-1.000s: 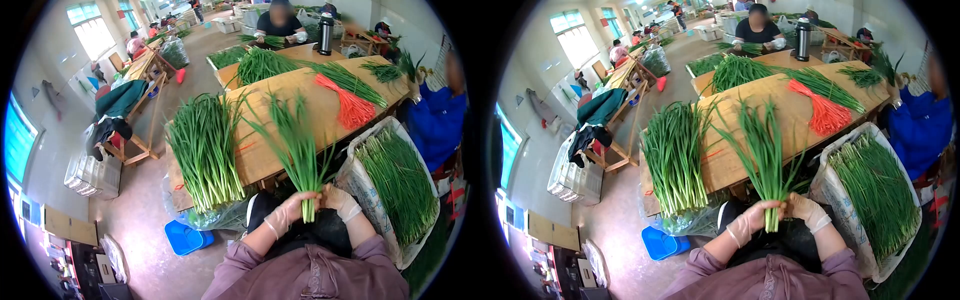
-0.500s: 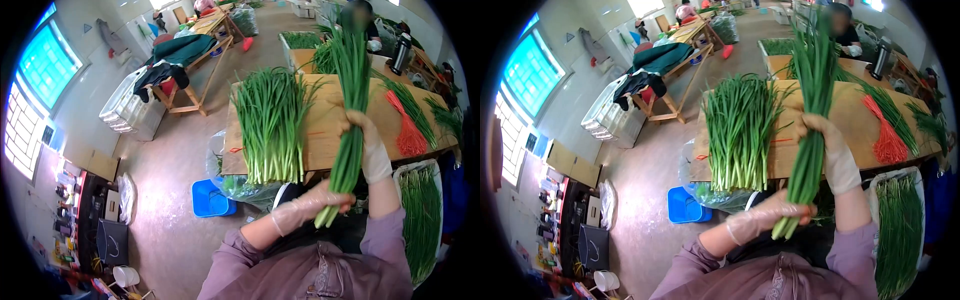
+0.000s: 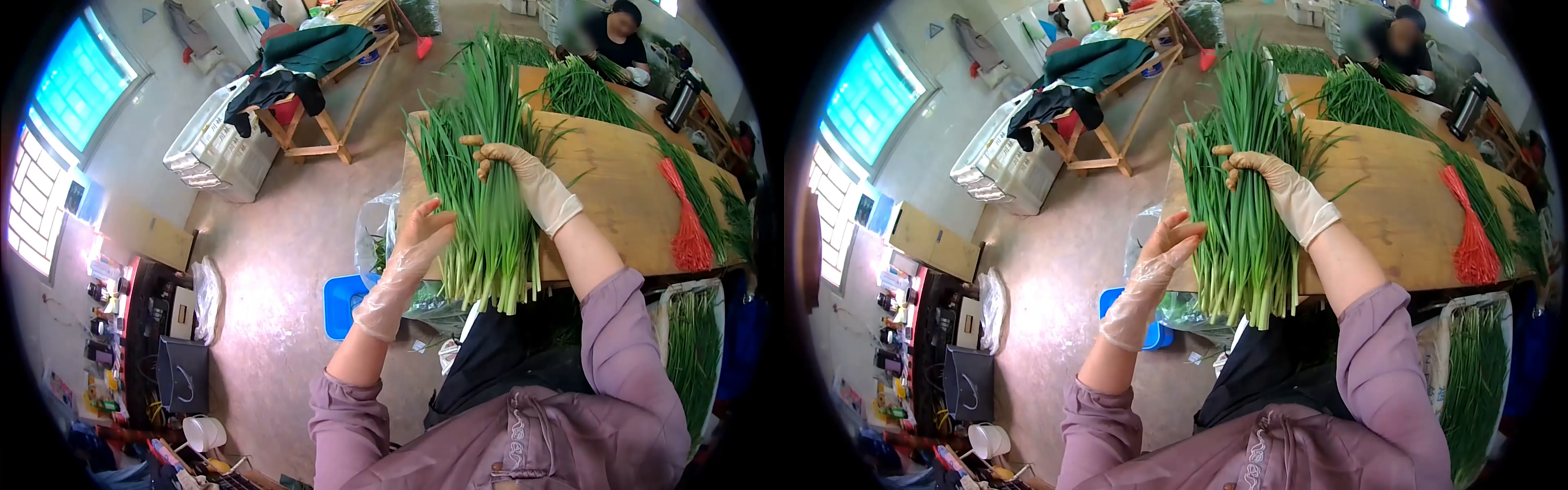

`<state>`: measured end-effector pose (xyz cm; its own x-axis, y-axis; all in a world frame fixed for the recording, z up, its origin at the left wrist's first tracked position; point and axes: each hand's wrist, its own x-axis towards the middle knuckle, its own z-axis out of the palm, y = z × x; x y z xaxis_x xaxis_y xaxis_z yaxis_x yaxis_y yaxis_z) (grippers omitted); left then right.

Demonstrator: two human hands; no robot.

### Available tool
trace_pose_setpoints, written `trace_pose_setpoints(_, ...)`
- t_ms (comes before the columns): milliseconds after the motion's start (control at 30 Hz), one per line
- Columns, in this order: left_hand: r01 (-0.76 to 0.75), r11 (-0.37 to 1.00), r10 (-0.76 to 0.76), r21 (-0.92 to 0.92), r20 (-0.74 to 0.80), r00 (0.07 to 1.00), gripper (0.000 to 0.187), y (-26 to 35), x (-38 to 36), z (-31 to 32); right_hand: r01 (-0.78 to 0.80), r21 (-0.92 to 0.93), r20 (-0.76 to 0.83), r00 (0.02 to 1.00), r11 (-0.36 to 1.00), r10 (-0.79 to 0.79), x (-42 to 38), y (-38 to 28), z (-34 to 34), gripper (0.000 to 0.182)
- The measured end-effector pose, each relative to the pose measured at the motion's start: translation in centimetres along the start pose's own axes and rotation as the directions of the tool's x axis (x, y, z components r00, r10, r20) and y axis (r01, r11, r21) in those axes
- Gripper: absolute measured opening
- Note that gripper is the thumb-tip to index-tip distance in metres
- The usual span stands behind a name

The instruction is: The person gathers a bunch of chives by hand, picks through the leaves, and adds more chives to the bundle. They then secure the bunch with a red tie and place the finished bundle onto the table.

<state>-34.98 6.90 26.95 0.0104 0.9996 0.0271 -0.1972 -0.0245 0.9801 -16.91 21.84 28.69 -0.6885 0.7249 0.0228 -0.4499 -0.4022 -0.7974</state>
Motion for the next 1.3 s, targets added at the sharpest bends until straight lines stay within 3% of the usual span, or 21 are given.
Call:
trace_pose_setpoints(33, 0.001, 1.0, -0.001, -0.004, 0.008, 1.0, 0.048, -0.5, 0.2, 0.1, -0.008, 0.004, 0.003, 1.0, 1.0, 0.008, 0.1, 0.1, -0.2, 0.042)
trace_pose_setpoints(100, -0.28, 0.934, 0.279, 0.223, 0.038, 0.959, 0.037, -0.4, 0.8, 1.1, -0.022, -0.067, -0.041, 0.999, 0.998, 0.019, 0.4, 0.4, 0.1, 0.043)
trace_pose_setpoints(133, -0.417, 0.823, 0.427, 0.385, 0.065, 0.902, 0.029, -0.3, 0.6, 1.8, -0.033, -0.065, -0.051, 0.998, 0.997, 0.03, 0.4, 0.5, 0.1, 0.043)
trace_pose_setpoints(167, -0.745, 0.457, 0.642, 0.487, 0.4, 0.655, 0.03, 0.4, 2.1, 2.2, -0.04, -0.064, -0.067, 0.997, 0.997, 0.036, 0.3, 0.5, -0.2, 0.043)
trace_pose_setpoints(333, -0.873, 0.191, 0.616, 0.449, 0.638, 0.462, 0.028, 0.4, 3.4, 5.1, -0.018, -0.061, -0.083, 0.996, 0.998, 0.012, 0.7, 0.5, -0.2, 0.039)
trace_pose_setpoints(500, -0.883, 0.176, 0.56, 0.436, 0.693, 0.454, 0.027, -0.5, 4.9, 5.5, -0.031, -0.071, -0.079, 0.997, 0.997, 0.026, 1.4, 0.5, -0.7, 0.037)
trace_pose_setpoints(633, -0.865, 0.228, 0.485, 0.447, 0.719, 0.499, 0.026, -0.9, 5.3, 5.6, 0.005, -0.094, -0.101, 0.995, 0.996, -0.015, 1.9, 1.3, -1.5, 0.039)
trace_pose_setpoints(700, -0.86, 0.244, 0.45, 0.448, 0.733, 0.51, 0.025, -1.1, 5.6, 5.5, -0.056, -0.184, -0.308, 0.951, 0.981, -0.004, 2.4, 1.7, -2.0, 0.046)
trace_pose_setpoints(733, -0.836, 0.271, 0.398, 0.477, 0.736, 0.548, 0.024, -1.3, 5.6, 5.4, -0.018, -0.387, -0.38, 0.914, 0.922, -0.142, 2.8, 1.3, -2.4, 0.039)
trace_pose_setpoints(767, -0.81, 0.294, 0.342, 0.507, 0.736, 0.585, 0.024, -1.5, 5.7, 5.2, 0.023, -0.487, -0.334, 0.919, 0.873, -0.21, 3.2, 1.0, -4.3, 0.051)
trace_pose_setpoints(833, -0.805, 0.299, 0.337, 0.512, 0.733, 0.591, 0.025, -2.2, 6.0, 4.9, -0.016, -0.75, -0.407, 0.799, 0.661, -0.442, 2.0, -1.8, -4.7, 0.069)
trace_pose_setpoints(900, -0.773, 0.349, 0.296, 0.53, 0.72, 0.628, 0.026, -1.9, 6.2, 4.9, 0.202, -0.754, -0.268, 0.775, 0.626, -0.572, -2.3, -4.5, -2.6, 0.051)
trace_pose_setpoints(933, -0.758, 0.386, 0.296, 0.525, 0.708, 0.641, 0.027, -1.7, 6.2, 5.0, 0.177, -0.716, -0.325, 0.772, 0.676, -0.547, -4.7, -5.1, -2.7, 0.039)
trace_pose_setpoints(1000, -0.753, 0.401, 0.315, 0.522, 0.693, 0.648, 0.028, -1.9, 6.4, 5.0, 0.056, -0.834, -0.348, 0.719, 0.549, -0.601, -9.5, -4.5, -3.1, 0.029)
trace_pose_setpoints(1067, -0.761, 0.393, 0.358, 0.516, 0.676, 0.644, 0.032, -2.2, 6.8, 5.0, -0.447, -0.797, -0.589, 0.723, 0.406, -0.361, -13.5, -1.7, -8.4, 0.021)
trace_pose_setpoints(1133, -0.773, 0.331, 0.369, 0.541, 0.68, 0.634, 0.033, -1.7, 6.9, 5.8, -0.528, -0.55, -0.766, 0.629, 0.647, -0.137, -15.8, -0.1, -5.7, 0.018)
trace_pose_setpoints(1167, -0.768, 0.281, 0.372, 0.575, 0.673, 0.64, 0.035, -1.4, 6.9, 6.3, -0.52, -0.553, -0.764, 0.628, 0.651, -0.148, -16.4, 1.1, -6.5, 0.018)
trace_pose_setpoints(1200, -0.771, 0.207, 0.338, 0.603, 0.695, 0.634, 0.038, -0.5, 6.9, 7.2, -0.351, -0.839, -0.533, 0.682, 0.416, -0.501, -16.8, 2.7, -8.4, 0.02)
trace_pose_setpoints(1233, -0.778, 0.198, 0.337, 0.596, 0.704, 0.625, 0.038, -0.2, 7.3, 7.8, -0.193, -0.979, -0.182, 0.654, 0.07, -0.735, -16.9, 3.4, -9.6, 0.022)
trace_pose_setpoints(1267, -0.817, 0.132, 0.345, 0.561, 0.747, 0.568, 0.038, 0.0, 7.6, 8.6, -0.273, -0.953, -0.086, 0.667, -0.135, -0.74, -16.5, 2.8, -9.5, 0.027)
trace_pose_setpoints(1300, -0.85, 0.064, 0.352, 0.522, 0.785, 0.509, 0.038, 0.2, 7.8, 9.3, -0.274, -0.952, -0.083, 0.657, -0.135, -0.749, -16.0, 2.5, -9.3, 0.027)
